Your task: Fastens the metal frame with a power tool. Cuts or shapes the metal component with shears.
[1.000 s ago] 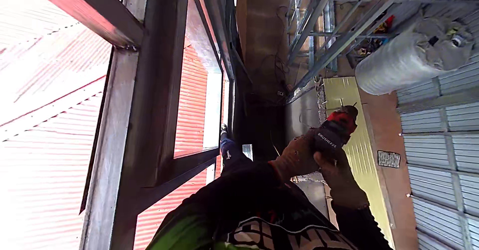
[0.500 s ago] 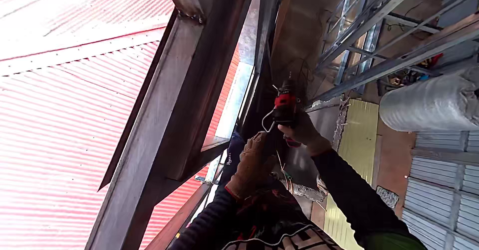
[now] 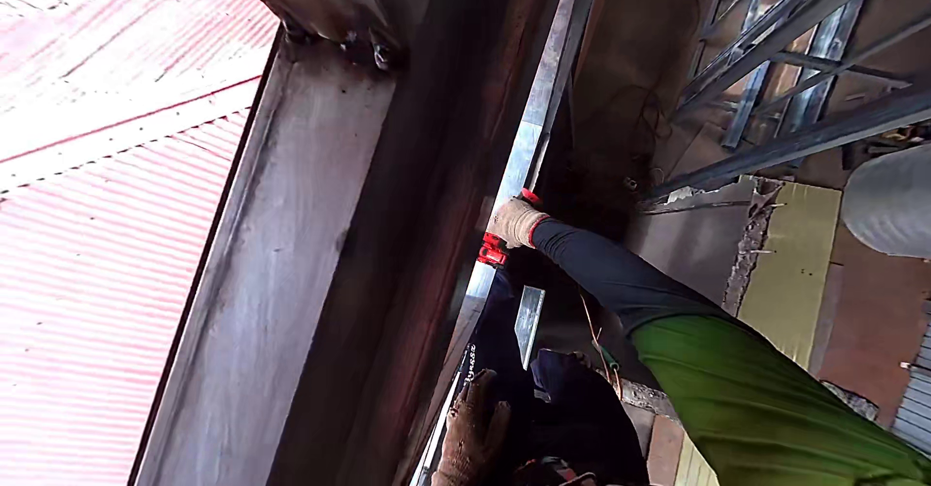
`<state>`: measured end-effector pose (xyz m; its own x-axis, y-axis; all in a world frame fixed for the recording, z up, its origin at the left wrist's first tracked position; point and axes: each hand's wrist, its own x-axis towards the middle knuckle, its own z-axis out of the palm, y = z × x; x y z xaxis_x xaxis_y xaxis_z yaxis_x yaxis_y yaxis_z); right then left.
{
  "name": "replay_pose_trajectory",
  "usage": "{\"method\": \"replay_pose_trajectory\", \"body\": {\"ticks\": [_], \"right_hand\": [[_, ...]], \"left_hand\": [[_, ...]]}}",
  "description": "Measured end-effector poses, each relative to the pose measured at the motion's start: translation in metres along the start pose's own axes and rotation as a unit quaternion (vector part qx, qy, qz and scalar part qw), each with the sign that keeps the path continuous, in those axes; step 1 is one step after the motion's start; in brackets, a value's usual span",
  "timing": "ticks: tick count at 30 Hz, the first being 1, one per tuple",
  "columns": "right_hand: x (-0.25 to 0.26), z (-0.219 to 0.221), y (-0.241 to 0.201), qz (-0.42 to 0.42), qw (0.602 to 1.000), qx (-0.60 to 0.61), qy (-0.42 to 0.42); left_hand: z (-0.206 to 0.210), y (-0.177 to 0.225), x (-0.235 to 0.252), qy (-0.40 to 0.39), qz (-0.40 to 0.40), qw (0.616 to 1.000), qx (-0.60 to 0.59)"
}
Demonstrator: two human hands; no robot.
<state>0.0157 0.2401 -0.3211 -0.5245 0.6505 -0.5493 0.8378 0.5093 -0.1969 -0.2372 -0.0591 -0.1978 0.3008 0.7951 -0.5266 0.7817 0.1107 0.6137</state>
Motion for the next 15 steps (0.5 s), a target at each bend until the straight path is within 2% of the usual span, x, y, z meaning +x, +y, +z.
{"method": "replay_pose_trajectory", "body": {"ticks": [4, 7, 9, 15], "right_hand": [[0.004, -0.014, -0.003, -0.013, 0.998, 0.055, -0.025], [-0.028, -0.068, -0.006, -0.045, 0.991, 0.052, -0.112], [-0.046, -0.087, -0.005, -0.062, 0.992, 0.039, -0.107], [-0.056, -0.090, -0.014, 0.027, 0.982, 0.160, -0.092]], "left_hand": [[-0.004, -0.006, 0.001, 0.007, -0.011, 1.000, 0.012], [-0.008, -0.002, 0.003, -0.007, -0.033, 0.999, 0.003], [-0.010, 0.001, 0.005, -0.015, -0.034, 0.999, -0.008], [-0.019, 0.011, 0.008, -0.007, -0.014, 1.000, -0.017]]}}
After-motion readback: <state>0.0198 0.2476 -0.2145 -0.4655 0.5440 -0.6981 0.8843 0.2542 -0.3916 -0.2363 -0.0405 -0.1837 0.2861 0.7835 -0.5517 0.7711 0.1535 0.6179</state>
